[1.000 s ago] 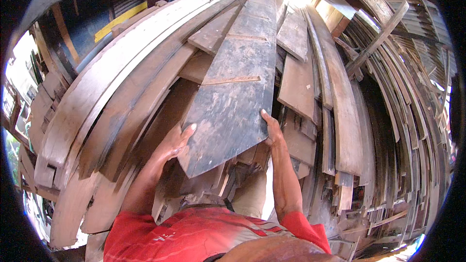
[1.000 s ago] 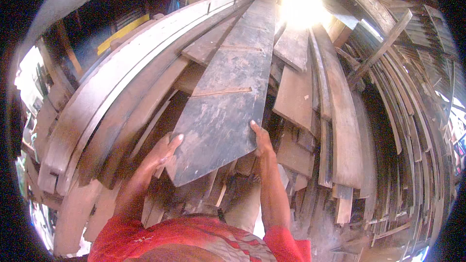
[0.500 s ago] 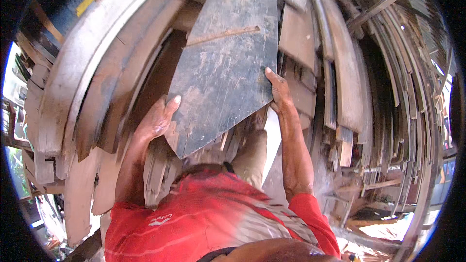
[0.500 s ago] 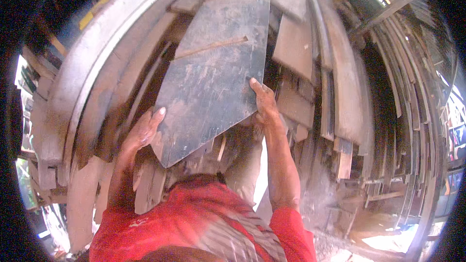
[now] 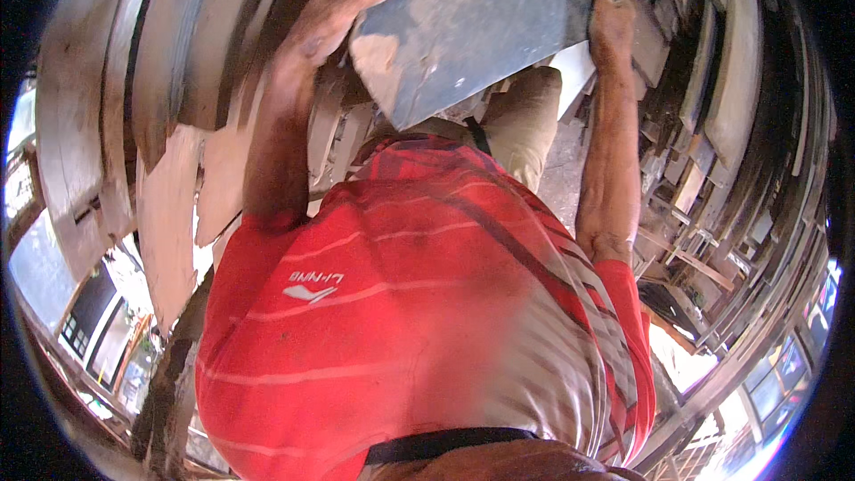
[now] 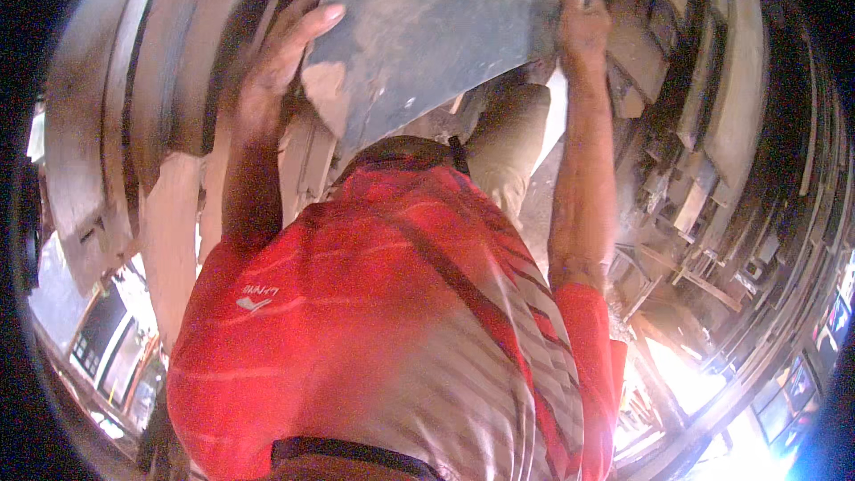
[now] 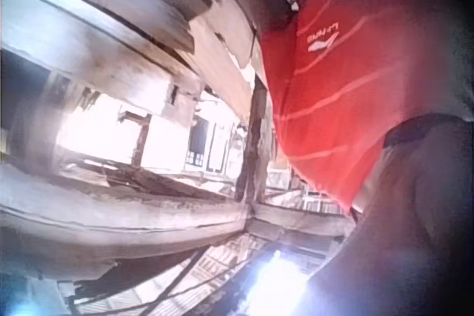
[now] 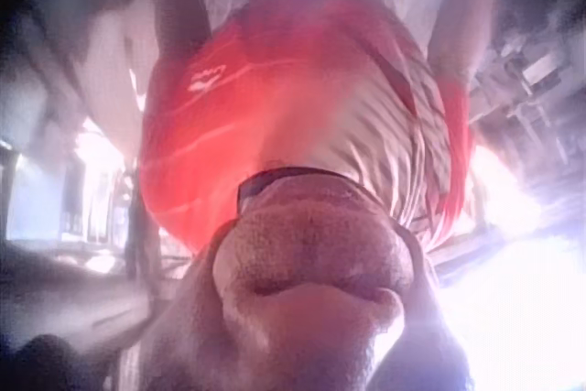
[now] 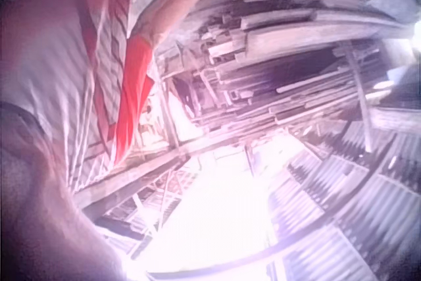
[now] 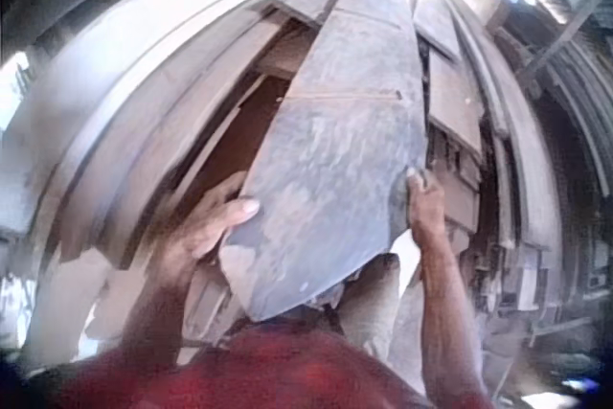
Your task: The person sorts through wooden planks in a stack, lifting, rotating, and moving individual boards aside by hand.
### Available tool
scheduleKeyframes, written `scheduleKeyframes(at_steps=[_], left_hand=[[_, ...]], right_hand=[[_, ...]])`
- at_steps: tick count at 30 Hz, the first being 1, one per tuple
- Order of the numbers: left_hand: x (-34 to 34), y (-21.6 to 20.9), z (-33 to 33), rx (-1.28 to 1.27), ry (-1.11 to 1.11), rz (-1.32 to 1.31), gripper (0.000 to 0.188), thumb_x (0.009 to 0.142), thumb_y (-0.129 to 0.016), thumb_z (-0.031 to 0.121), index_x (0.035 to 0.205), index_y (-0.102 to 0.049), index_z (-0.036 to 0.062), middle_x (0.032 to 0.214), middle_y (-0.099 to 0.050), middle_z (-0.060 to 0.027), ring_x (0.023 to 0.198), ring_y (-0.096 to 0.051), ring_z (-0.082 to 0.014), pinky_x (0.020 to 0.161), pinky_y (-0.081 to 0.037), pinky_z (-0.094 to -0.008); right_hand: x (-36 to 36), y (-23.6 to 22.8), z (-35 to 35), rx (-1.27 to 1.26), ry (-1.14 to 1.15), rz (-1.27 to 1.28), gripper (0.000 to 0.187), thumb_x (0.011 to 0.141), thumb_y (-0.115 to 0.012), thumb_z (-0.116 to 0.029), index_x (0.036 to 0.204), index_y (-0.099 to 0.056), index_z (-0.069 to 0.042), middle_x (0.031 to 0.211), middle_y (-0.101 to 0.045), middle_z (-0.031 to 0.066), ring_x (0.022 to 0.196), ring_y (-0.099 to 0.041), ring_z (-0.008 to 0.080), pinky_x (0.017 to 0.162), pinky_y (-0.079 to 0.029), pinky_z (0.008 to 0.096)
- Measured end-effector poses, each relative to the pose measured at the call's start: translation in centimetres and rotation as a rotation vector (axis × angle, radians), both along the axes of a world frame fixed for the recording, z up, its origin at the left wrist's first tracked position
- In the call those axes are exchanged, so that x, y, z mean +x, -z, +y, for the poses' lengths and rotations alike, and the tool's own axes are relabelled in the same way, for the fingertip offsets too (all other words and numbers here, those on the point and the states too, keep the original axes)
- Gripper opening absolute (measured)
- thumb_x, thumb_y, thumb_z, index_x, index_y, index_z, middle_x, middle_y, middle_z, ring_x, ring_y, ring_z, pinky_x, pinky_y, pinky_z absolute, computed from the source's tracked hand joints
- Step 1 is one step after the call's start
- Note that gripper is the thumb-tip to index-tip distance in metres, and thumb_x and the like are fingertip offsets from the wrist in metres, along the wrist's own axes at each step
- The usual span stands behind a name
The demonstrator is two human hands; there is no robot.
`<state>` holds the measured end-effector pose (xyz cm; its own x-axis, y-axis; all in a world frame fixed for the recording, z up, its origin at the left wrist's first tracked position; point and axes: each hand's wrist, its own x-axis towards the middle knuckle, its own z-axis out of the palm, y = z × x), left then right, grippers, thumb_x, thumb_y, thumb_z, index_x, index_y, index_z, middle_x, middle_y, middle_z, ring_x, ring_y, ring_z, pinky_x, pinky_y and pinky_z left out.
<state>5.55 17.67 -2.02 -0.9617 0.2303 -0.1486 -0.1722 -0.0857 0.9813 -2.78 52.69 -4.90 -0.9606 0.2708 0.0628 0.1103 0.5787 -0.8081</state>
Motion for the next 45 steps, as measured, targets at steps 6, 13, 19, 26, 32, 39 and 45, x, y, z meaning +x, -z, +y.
scheduleKeyframes(at_steps=[6,13,19,26,32,39,45], left_hand=[[-0.5,1.9,1.1,0.187,-0.073,0.023,0.056,0.088,-0.068,0.035,0.131,-0.055,0.0008,0.117,-0.064,-0.0082,0.105,-0.061,-0.0174,0.095,-0.047,-0.0350],[0.7,1.9,2.0,0.299,-0.070,0.058,0.052,0.088,-0.064,0.033,0.130,-0.057,0.0024,0.115,-0.065,-0.0089,0.103,-0.062,-0.0187,0.091,-0.049,-0.0342],[1.2,2.0,1.8,0.279,-0.085,-0.006,0.054,0.086,-0.064,0.036,0.129,-0.058,0.0038,0.115,-0.065,-0.0110,0.104,-0.063,-0.0234,0.092,-0.050,-0.0389],[0.9,1.0,2.5,0.256,-0.092,-0.033,0.053,0.086,-0.063,0.036,0.127,-0.059,0.0029,0.113,-0.065,-0.0113,0.102,-0.063,-0.0228,0.090,-0.051,-0.0384],[-0.2,2.5,2.0,0.298,-0.066,-0.018,0.052,0.085,-0.063,0.036,0.125,-0.061,0.0021,0.114,-0.066,-0.0108,0.101,-0.064,-0.0207,0.090,-0.050,-0.0361],[-0.6,2.0,2.0,0.328,-0.052,0.050,0.043,0.089,-0.062,0.029,0.121,-0.056,0.0007,0.109,-0.064,-0.0071,0.097,-0.061,-0.0140,0.085,-0.050,-0.0296],[-0.3,2.0,1.7,0.327,-0.052,0.033,0.049,0.088,-0.062,0.030,0.125,-0.053,-0.0003,0.114,-0.062,-0.0086,0.101,-0.060,-0.0154,0.088,-0.049,-0.0306]], right_hand=[[0.5,1.0,-0.2,0.028,-0.078,0.143,0.053,0.100,-0.054,-0.042,0.121,-0.062,0.006,0.105,-0.069,0.0173,0.096,-0.062,0.0252,0.089,-0.047,0.0402],[0.1,2.9,1.2,0.092,-0.055,0.247,0.051,0.100,-0.055,-0.040,0.116,-0.063,0.007,0.097,-0.068,0.0174,0.087,-0.060,0.0272,0.082,-0.048,0.0412],[0.4,4.3,0.7,0.135,-0.024,0.269,0.049,0.099,-0.057,-0.039,0.114,-0.064,0.007,0.093,-0.067,0.0165,0.085,-0.060,0.0249,0.080,-0.048,0.0397],[1.2,4.4,1.5,0.094,0.069,0.287,0.053,0.098,-0.061,-0.043,0.121,-0.064,0.005,0.086,-0.064,0.0127,0.079,-0.059,0.0229,0.076,-0.049,0.0382],[1.1,4.5,0.9,0.076,0.147,0.241,0.058,0.098,-0.062,-0.044,0.127,-0.061,0.006,0.115,-0.069,0.0213,0.105,-0.064,0.0274,0.092,-0.048,0.0389],[1.7,3.9,0.5,0.040,0.143,0.235,0.064,0.094,-0.064,-0.051,0.122,-0.065,0.006,0.107,-0.071,0.0199,0.100,-0.064,0.0273,0.090,-0.049,0.0406],[2.9,2.0,-1.3,0.077,0.207,0.050,0.057,0.097,-0.057,-0.046,0.123,-0.064,0.003,0.112,-0.069,0.0253,0.107,-0.066,0.0374,0.095,-0.047,0.0446]])
